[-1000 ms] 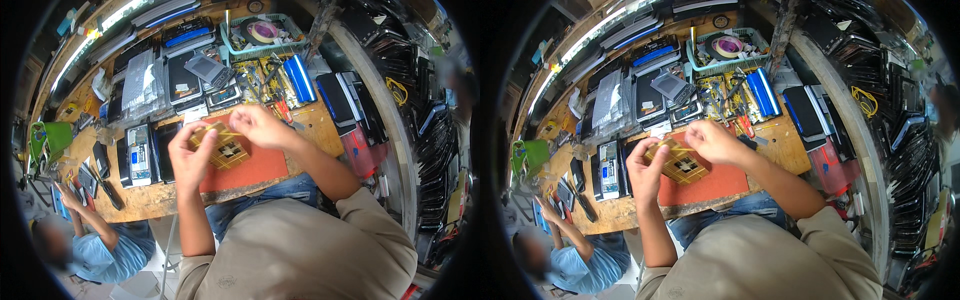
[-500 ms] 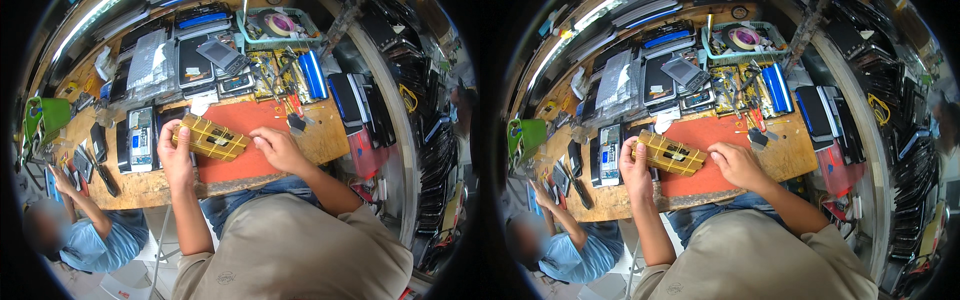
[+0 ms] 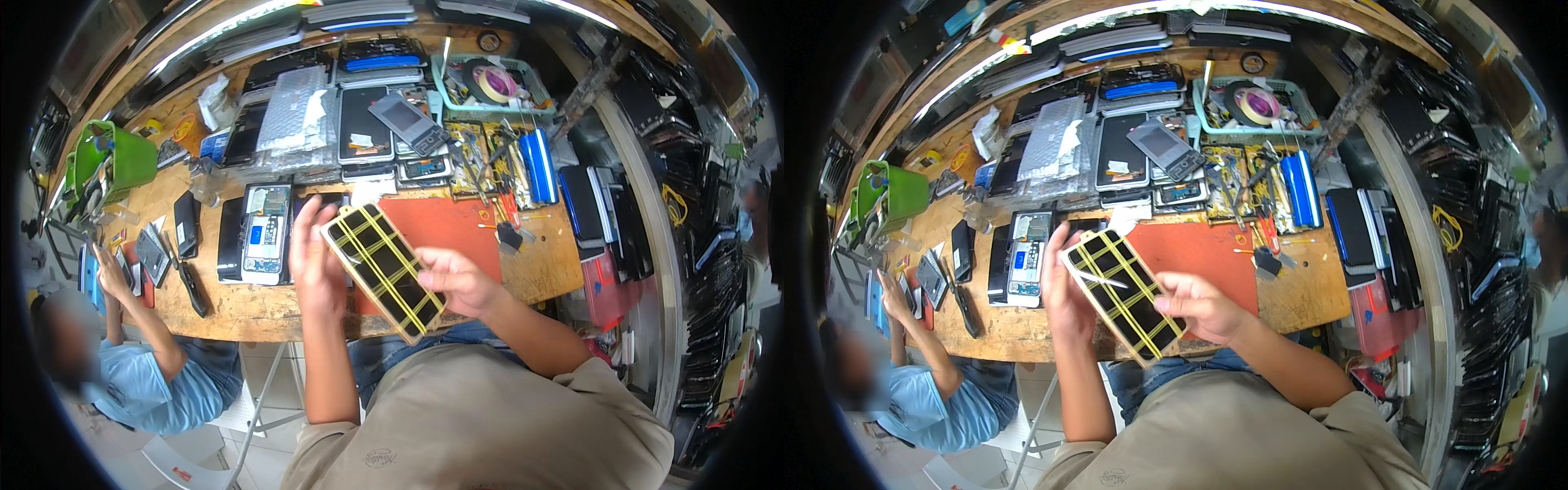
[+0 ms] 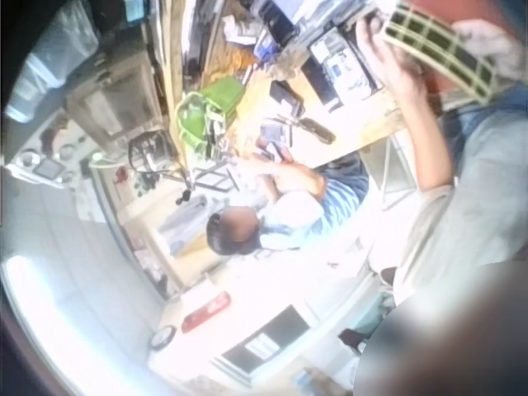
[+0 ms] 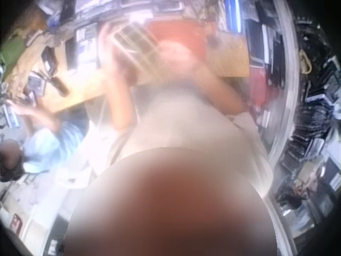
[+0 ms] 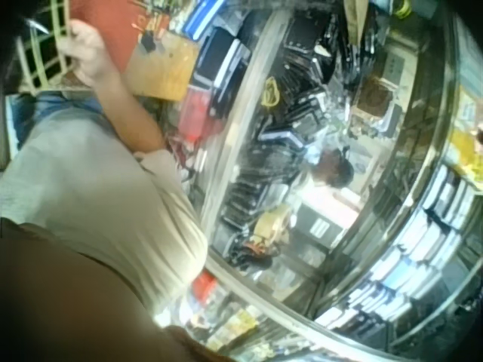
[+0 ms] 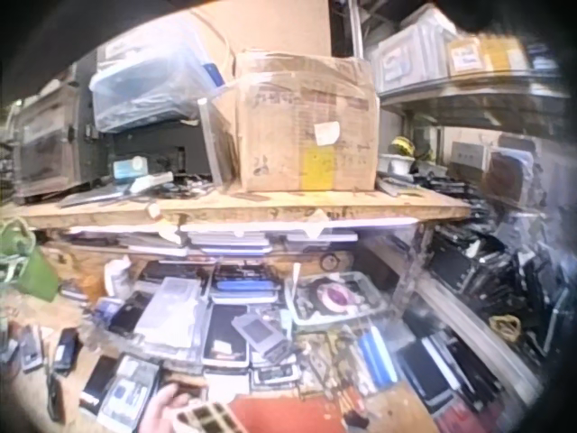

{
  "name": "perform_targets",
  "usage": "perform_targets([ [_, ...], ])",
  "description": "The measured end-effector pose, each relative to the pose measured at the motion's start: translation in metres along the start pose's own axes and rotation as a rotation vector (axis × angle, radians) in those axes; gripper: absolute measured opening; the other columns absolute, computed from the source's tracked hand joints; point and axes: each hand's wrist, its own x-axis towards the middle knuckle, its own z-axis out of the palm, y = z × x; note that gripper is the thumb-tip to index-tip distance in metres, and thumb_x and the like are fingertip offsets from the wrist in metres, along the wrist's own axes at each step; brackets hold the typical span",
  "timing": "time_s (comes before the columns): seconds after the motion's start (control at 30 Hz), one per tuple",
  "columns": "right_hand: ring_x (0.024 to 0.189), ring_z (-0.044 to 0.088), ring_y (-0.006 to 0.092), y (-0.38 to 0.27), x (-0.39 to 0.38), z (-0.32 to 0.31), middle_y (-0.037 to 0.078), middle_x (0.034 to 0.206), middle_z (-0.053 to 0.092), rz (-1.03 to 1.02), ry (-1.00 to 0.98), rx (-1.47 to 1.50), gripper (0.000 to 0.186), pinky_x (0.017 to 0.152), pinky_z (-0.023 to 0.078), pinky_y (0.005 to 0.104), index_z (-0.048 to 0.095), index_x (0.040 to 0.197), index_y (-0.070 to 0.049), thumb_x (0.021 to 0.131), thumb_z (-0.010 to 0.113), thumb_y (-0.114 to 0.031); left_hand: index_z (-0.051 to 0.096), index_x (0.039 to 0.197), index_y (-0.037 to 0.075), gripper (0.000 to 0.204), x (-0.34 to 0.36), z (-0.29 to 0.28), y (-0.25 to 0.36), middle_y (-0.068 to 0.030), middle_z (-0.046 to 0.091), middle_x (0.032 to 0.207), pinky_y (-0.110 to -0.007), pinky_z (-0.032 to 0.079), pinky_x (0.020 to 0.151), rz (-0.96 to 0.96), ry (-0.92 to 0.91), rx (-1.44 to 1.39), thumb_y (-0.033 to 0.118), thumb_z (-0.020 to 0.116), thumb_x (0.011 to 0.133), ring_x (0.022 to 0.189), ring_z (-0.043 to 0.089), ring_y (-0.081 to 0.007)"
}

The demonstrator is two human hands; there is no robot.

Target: The person handles a smartphone, removes its back cover, and manipulates internal components on a cluttered workbench. They also handle a yellow grid-like frame and a black rectangular object, placing items on the table.

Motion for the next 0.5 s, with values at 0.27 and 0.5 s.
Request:
perform_targets([
  [0.27, 0.074, 0.065, 0.0093, -0.062, 0.131, 0.025, 0.004, 0.091, 0.070, -0.330, 0.265, -0.434, 0.021, 0.060, 0.049, 0.0246, 0.065, 0.108, -0.003, 0.104, 0.067, -0.023, 0.064, 0.110, 0.000, 0.009, -0.062, -0.070, 0.016, -0.0045, 0.063, 0.099, -0.027, 0.049, 0.082, 0.331, 0.242, 0.702, 0.006, 0.060, 0.105, 0.089, 0.058, -0.0122],
  [0.5, 0.071, 0.068, 0.0153, -0.090, 0.255, 0.035, 0.007, 0.081, 0.070, -0.278, 0.459, -0.769, 0.026, 0.063, 0.052, 0.0278, 0.070, 0.103, 0.002, 0.099, 0.073, -0.024, 0.064, 0.110, -0.001, 0.008, -0.089, -0.077, -0.007, -0.0027, 0.063, 0.095, -0.024, 0.048, 0.076, 0.308, 0.289, 0.693, 0.005, 0.061, 0.105, 0.083, 0.058, -0.0093],
])
